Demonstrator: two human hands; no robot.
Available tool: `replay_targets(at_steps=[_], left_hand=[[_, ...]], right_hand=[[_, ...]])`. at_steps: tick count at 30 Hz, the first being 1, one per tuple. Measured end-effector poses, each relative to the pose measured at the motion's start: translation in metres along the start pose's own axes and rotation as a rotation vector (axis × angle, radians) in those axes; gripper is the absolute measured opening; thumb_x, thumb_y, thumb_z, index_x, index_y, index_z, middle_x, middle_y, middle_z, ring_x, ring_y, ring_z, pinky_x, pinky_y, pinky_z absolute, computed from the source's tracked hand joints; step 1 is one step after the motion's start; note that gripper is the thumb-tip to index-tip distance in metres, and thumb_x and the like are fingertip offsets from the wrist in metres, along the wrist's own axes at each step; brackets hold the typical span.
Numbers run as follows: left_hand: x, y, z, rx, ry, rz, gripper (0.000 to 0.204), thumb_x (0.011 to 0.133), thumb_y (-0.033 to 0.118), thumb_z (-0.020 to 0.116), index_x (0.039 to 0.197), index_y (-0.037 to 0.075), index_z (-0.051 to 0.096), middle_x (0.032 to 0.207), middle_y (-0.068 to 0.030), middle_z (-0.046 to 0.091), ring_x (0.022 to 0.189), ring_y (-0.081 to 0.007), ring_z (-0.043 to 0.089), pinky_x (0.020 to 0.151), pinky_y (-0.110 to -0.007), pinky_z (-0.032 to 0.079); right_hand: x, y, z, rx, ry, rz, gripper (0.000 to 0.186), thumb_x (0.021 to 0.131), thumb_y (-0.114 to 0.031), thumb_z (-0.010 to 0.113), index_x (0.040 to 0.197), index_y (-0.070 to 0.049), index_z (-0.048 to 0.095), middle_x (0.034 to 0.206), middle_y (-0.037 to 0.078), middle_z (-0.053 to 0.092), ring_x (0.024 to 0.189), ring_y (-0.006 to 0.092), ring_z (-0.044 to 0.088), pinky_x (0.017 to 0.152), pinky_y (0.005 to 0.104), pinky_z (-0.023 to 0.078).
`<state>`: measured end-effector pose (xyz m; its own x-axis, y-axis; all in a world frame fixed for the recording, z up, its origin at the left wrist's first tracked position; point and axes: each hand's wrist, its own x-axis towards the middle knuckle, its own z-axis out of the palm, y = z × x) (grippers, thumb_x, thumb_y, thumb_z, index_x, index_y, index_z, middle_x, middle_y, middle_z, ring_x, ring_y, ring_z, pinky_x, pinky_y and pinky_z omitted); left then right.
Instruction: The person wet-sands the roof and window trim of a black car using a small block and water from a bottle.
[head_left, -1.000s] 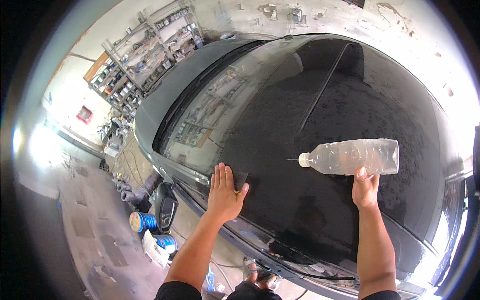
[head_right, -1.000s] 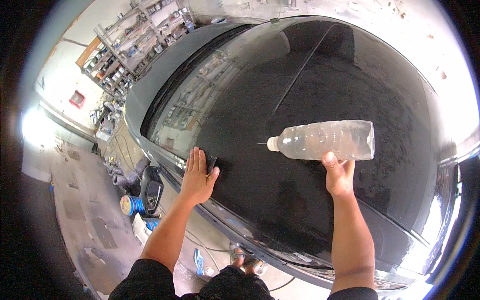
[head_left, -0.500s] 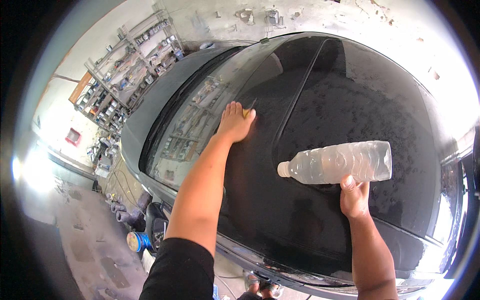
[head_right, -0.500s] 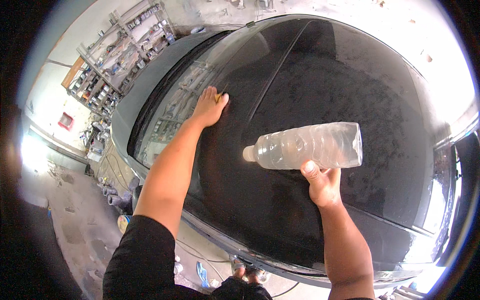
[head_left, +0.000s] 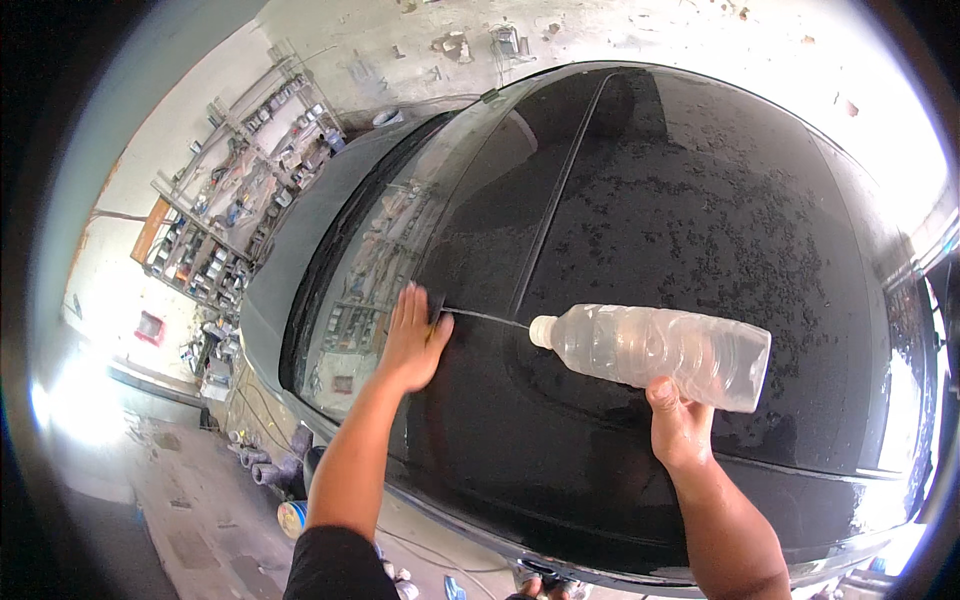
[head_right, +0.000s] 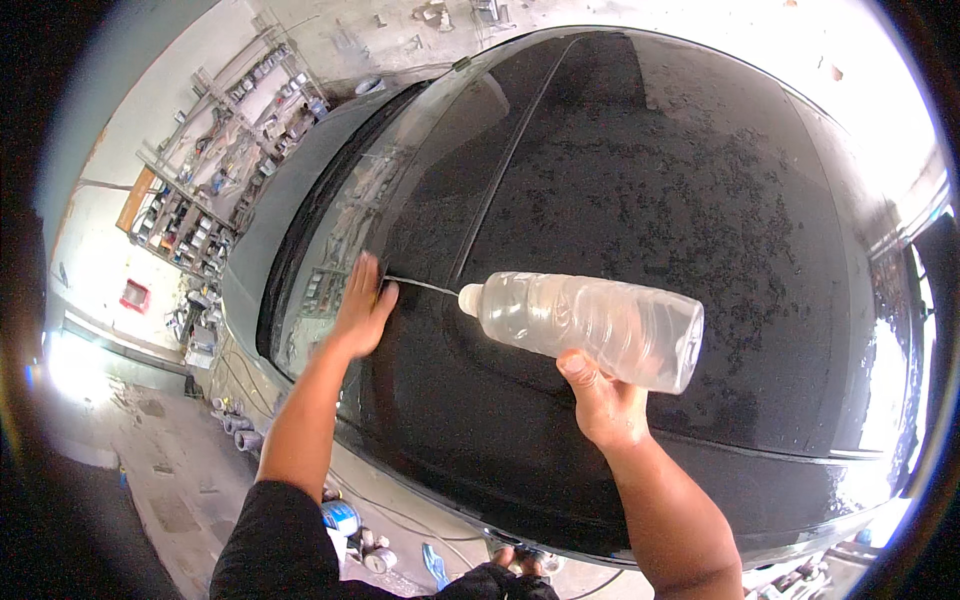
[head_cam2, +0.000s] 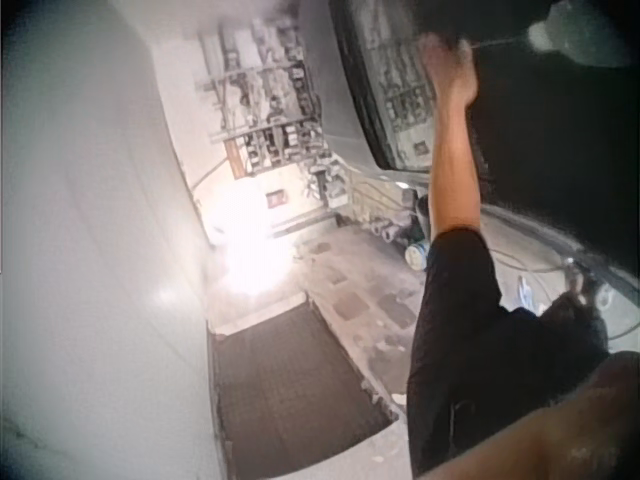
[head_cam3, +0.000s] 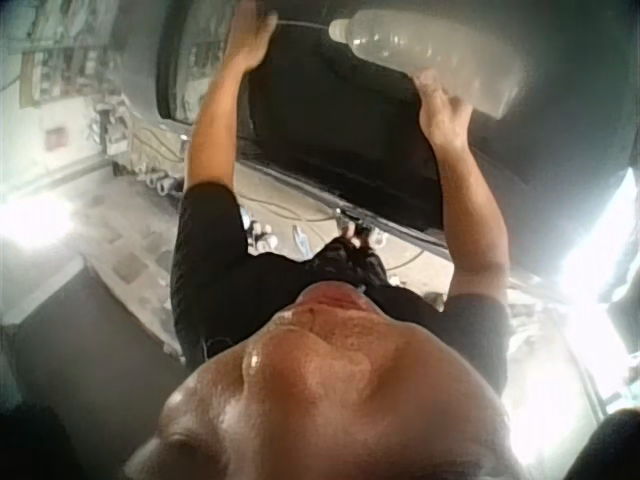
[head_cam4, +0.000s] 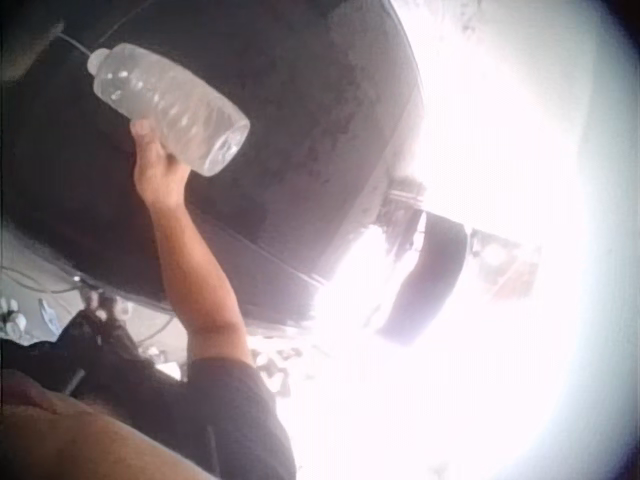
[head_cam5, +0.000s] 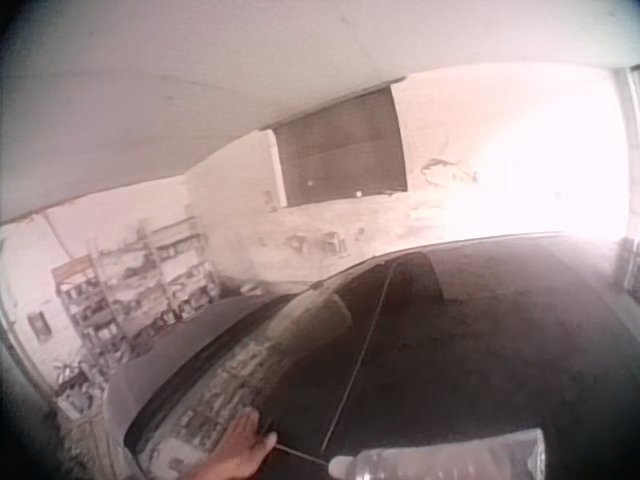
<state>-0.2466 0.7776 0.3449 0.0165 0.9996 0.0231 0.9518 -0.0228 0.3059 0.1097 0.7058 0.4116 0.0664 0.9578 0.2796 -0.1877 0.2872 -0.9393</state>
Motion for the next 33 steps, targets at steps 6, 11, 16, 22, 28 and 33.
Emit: replay_targets(at_steps=[6,11,16,22,28,33], left_hand=[[0.146,-0.01,0.002,0.13,0.15,0.162,0.058,0.098,0.045,0.03,0.139,0.004,0.032,0.141,-0.0331,0.031,0.131,-0.0475,0.03,0.109,-0.05,0.026],[0.079,-0.01,0.008,0.006,0.034,0.103,0.076,0.1,0.05,0.027,0.14,-0.014,0.024,0.15,-0.032,0.021,0.141,-0.0438,0.017,0.117,-0.045,0.017],[-0.023,-0.02,0.007,0.007,-0.048,0.07,0.078,0.099,0.049,0.029,0.146,-0.011,0.013,0.154,-0.0281,0.01,0.145,-0.04,0.008,0.118,-0.044,0.01],[0.149,0.007,-0.004,0.026,0.015,0.128,0.077,0.099,0.053,0.026,0.141,-0.012,0.025,0.147,-0.0346,0.024,0.138,-0.0463,0.022,0.116,-0.045,0.018],[0.17,0.013,0.005,-0.062,0.039,0.093,0.085,0.097,0.058,0.024,0.139,-0.015,0.027,0.149,-0.0319,0.023,0.141,-0.0402,0.021,0.117,-0.041,0.018],[0.031,-0.009,0.006,0.001,-0.076,0.063,0.074,0.1,0.047,0.029,0.146,-0.01,0.014,0.155,-0.0263,0.01,0.145,-0.0375,0.009,0.118,-0.041,0.01]], right_hand=[[-0.013,-0.001,0.015,0.011,-0.011,0.041,0.065,0.082,-0.038,0.075,0.126,0.001,0.046,0.11,0.01,0.057,0.101,0.0192,0.055,0.088,0.0355,0.046],[-0.007,-0.001,0.006,-0.029,0.044,0.02,0.058,0.083,-0.036,0.075,0.121,0.001,0.05,0.109,0.011,0.058,0.099,0.0192,0.056,0.086,0.0354,0.046],[-0.008,-0.005,0.006,-0.099,0.047,-0.03,0.052,0.083,-0.035,0.074,0.114,0.003,0.055,0.104,0.011,0.06,0.093,0.0205,0.058,0.081,0.0357,0.048],[-0.005,-0.008,0.007,-0.133,0.012,-0.071,0.056,0.081,-0.039,0.076,0.112,0.002,0.055,0.102,0.012,0.061,0.09,0.0221,0.059,0.078,0.0352,0.049],[-0.009,0.003,-0.002,-0.188,-0.009,0.001,0.061,0.08,-0.039,0.076,0.118,0.002,0.051,0.105,0.012,0.06,0.092,0.0227,0.059,0.081,0.0366,0.048],[-0.011,-0.003,-0.003,-0.044,0.004,0.025,0.056,0.083,-0.031,0.075,0.12,0.001,0.049,0.108,0.013,0.058,0.097,0.0217,0.057,0.085,0.036,0.047]])
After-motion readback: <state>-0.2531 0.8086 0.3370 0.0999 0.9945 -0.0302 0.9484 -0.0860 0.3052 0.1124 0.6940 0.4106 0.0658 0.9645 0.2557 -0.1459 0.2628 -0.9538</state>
